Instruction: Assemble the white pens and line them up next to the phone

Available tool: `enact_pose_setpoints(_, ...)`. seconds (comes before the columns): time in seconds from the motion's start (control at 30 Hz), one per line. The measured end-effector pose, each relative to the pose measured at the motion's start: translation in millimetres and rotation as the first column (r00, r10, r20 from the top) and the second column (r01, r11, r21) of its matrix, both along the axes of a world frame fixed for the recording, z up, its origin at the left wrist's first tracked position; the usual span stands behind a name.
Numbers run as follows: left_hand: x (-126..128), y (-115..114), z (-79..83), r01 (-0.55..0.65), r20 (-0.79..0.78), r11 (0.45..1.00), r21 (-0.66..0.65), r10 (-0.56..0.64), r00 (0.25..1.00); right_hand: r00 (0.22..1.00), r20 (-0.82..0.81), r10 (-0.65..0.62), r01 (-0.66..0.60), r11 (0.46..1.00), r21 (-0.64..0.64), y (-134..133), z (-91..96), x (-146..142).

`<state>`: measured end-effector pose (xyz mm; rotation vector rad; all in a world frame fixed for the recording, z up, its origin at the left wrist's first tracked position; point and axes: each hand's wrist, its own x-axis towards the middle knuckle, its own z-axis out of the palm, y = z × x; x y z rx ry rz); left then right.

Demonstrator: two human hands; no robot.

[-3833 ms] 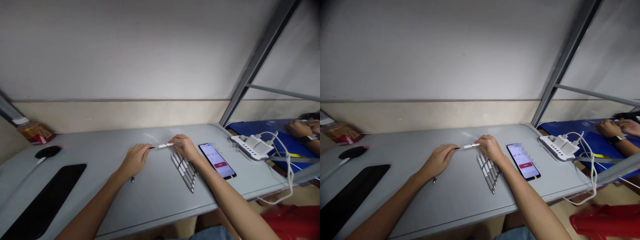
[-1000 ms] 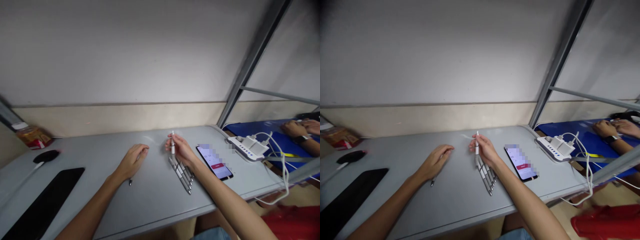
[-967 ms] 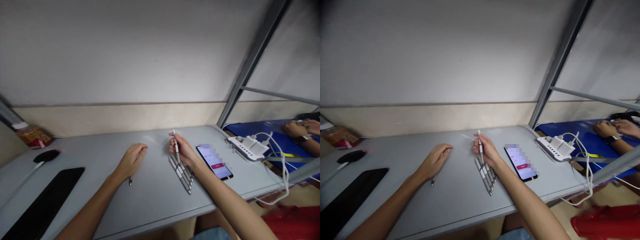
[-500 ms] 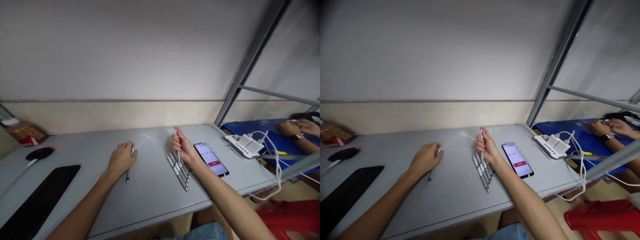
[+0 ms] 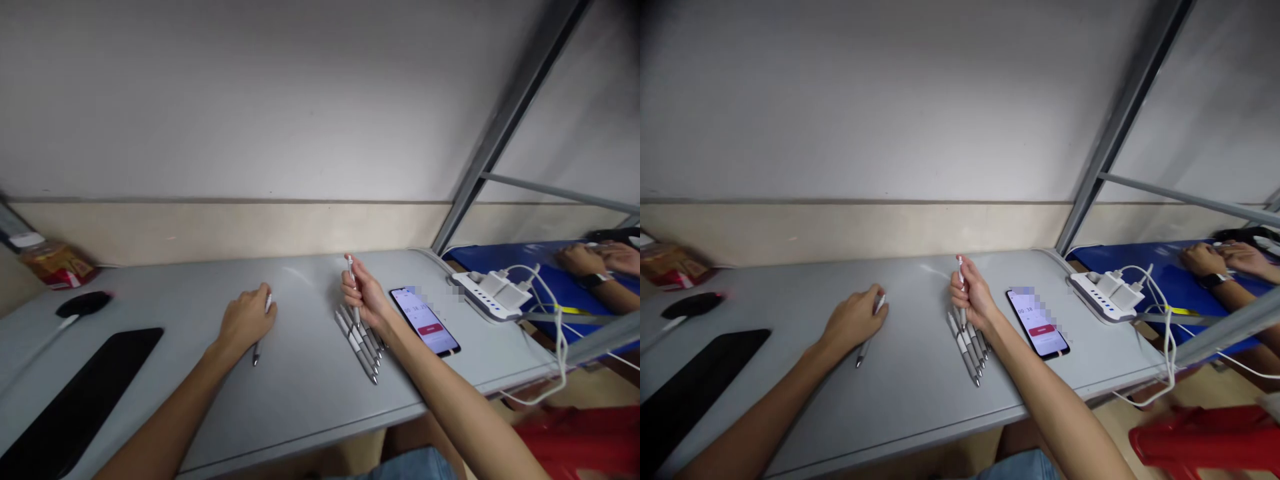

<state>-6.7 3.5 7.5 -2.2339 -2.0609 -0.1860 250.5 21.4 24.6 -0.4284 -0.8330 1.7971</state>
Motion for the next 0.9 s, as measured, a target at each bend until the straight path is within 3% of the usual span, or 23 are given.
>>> enact_pose_setpoints(0.13, 0.8, 0.0, -1.0, -0.014, -0.018, 1.0, -0.01, 0.014, 1.0, 0.982, 0.161, 0.093, -0.1, 0.995, 0.032, -9.8, 3.1, -6.8)
enact_pose_setpoints(0.23, 0.5, 0.2, -2.2, -0.005, -0.024, 1.0, -0.002, 0.005, 1.0, 0.931, 0.31, 0.194, -0.219, 0.975, 0.046, -16.5, 0.3, -14.6)
enact_pose_setpoints(0.3, 0.3, 0.2, -2.4, 0.003, -0.027, 1.0, 0.007, -0.003, 1.0, 0.887, 0.419, 0.196, -0.253, 0.964, 0.084, -17.7, -4.1, -18.3)
enact_pose_setpoints(0.37, 0.4, 0.0, -1.9, 0.002, -0.024, 1.0, 0.003, -0.002, 1.0, 0.808, 0.585, 0.068, -0.223, 0.955, 0.197, -16.1, -8.9, -18.7)
enact_pose_setpoints(0.43, 0.9, -0.3, -0.9, -0.003, -0.015, 1.0, -0.007, 0.003, 1.0, 0.63, 0.762, -0.152, -0.215, 0.908, 0.359, -12.9, -12.2, -15.3)
enact_pose_setpoints(0.5, 1.5, -0.7, 0.0, 0.0, -0.008, 1.0, -0.013, 0.0, 1.0, 0.438, 0.834, -0.334, -0.283, 0.83, 0.481, -10.1, -13.5, -9.4)
enact_pose_setpoints(0.57, 1.8, -1.0, 0.6, 0.001, -0.005, 1.0, -0.016, -0.001, 1.0, 0.279, 0.851, -0.445, -0.37, 0.768, 0.523, -8.5, -13.5, -3.2)
enact_pose_setpoints(0.63, 1.8, -1.2, 0.8, -0.002, -0.004, 1.0, -0.017, 0.002, 1.0, 0.16, 0.859, -0.486, -0.435, 0.746, 0.503, -7.9, -13.2, 1.5)
enact_pose_setpoints(0.73, 1.5, -1.5, 1.0, 0.002, 0.001, 1.0, -0.02, -0.002, 1.0, 0.09, 0.875, -0.475, -0.48, 0.749, 0.457, -7.4, -13.2, 5.5)
enact_pose_setpoints(0.9, 2.3, -2.7, 1.9, -0.011, -0.02, 1.0, -0.022, 0.011, 1.0, 0.095, 0.893, -0.44, -0.483, 0.764, 0.428, -5.1, -12.6, 8.3)
